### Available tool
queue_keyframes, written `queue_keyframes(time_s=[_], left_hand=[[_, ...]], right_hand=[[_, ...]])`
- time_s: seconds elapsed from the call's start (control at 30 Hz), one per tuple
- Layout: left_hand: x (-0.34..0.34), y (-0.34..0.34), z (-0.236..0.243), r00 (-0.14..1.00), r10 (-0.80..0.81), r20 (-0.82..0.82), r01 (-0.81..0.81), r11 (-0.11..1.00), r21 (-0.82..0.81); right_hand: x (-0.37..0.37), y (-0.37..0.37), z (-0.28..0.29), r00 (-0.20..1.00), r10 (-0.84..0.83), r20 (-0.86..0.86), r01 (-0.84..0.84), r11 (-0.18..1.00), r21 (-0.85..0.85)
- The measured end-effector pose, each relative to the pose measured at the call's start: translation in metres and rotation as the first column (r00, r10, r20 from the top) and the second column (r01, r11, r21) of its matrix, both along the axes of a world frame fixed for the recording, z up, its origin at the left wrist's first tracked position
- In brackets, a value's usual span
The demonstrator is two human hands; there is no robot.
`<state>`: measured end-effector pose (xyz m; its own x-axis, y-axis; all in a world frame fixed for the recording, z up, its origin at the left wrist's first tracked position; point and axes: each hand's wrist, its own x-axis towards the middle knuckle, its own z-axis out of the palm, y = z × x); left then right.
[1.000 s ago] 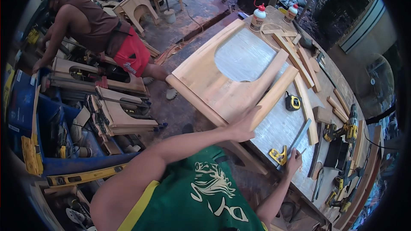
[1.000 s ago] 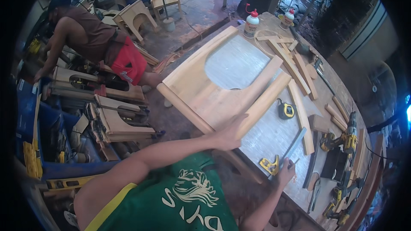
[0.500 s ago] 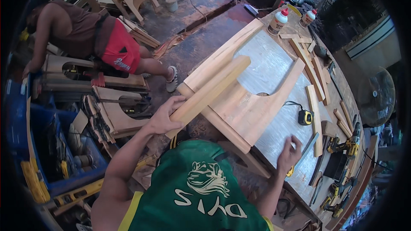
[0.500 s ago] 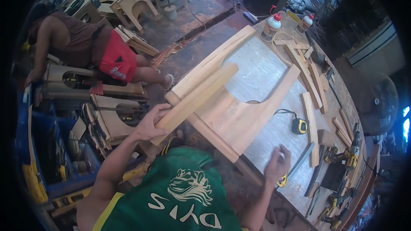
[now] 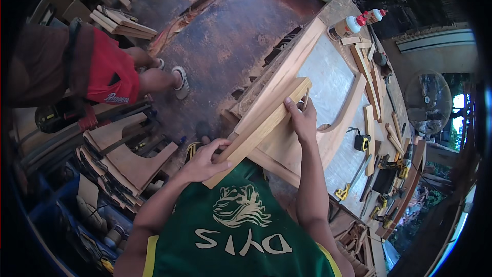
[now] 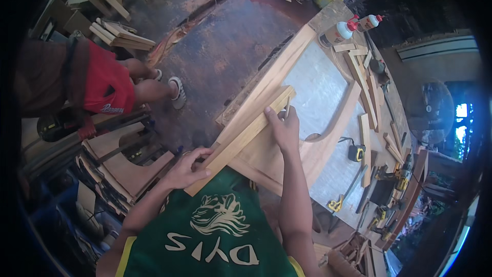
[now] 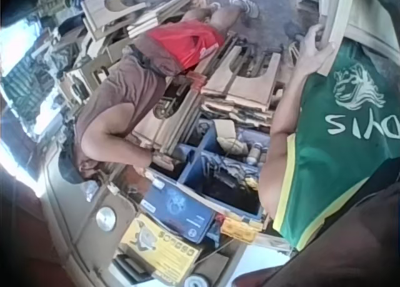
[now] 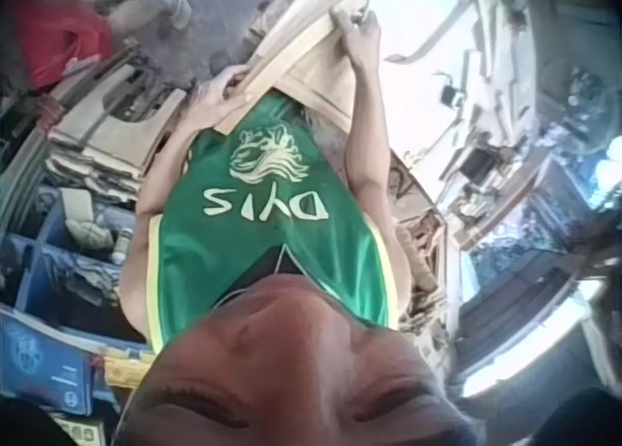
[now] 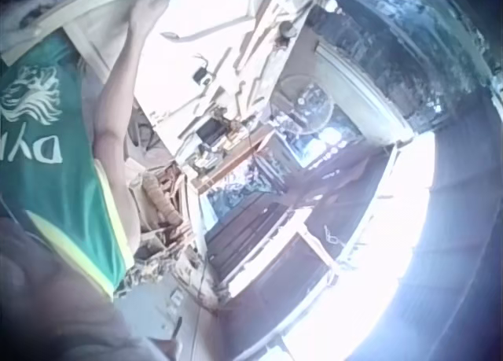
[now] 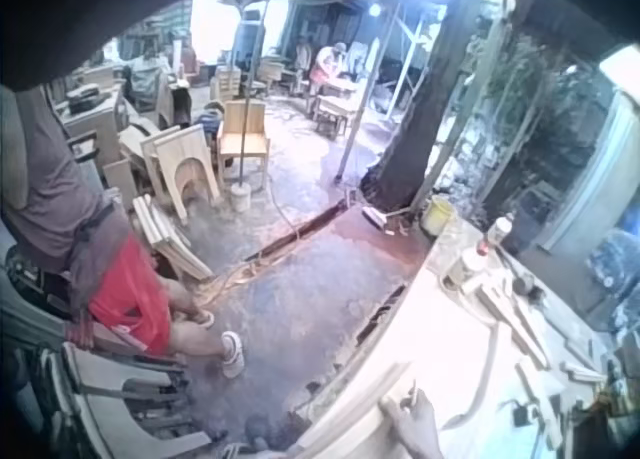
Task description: Measuring and marking a wooden board for assembly.
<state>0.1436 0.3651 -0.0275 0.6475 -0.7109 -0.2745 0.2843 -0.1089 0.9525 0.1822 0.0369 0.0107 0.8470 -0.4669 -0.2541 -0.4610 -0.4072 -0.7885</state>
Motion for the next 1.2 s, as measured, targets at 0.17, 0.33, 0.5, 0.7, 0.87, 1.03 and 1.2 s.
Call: queue_keyframes(time_s=[0.17, 0.33, 0.5, 0.7, 0.87, 1.03, 1.2], left_hand=[[0.014, -0.003, 0.005, 1.000, 0.018, 0.022, -0.020, 0.998, 0.056], [0.026, -0.003, 0.004, 0.998, 0.011, 0.061, -0.015, 0.997, 0.073], [0.033, -0.006, 0.001, 0.999, -0.026, 0.039, 0.025, 0.999, 0.047], [0.046, -0.009, 0.017, 0.998, -0.061, -0.019, 0.063, 0.991, 0.117], [0.040, -0.011, 0.014, 1.000, -0.019, 0.021, 0.016, 0.988, 0.151], [0.040, -0.010, 0.017, 1.000, 0.016, 0.005, -0.017, 0.988, 0.156], [0.042, -0.009, 0.014, 0.999, -0.035, -0.028, 0.039, 0.986, 0.160]], right_hand=[[0.012, 0.002, -0.013, 0.988, -0.121, 0.093, 0.105, 0.981, 0.162], [0.022, -0.001, -0.010, 0.992, -0.126, -0.003, 0.125, 0.978, 0.169], [0.024, -0.006, -0.010, 0.989, -0.143, -0.025, 0.145, 0.961, 0.237], [0.026, -0.001, -0.011, 0.981, -0.192, 0.028, 0.176, 0.939, 0.295], [0.025, -0.002, -0.014, 0.967, -0.255, -0.013, 0.244, 0.907, 0.343], [0.027, -0.002, -0.016, 0.960, -0.279, -0.011, 0.260, 0.877, 0.405], [0.028, -0.001, -0.011, 0.960, -0.280, -0.032, 0.264, 0.855, 0.446]])
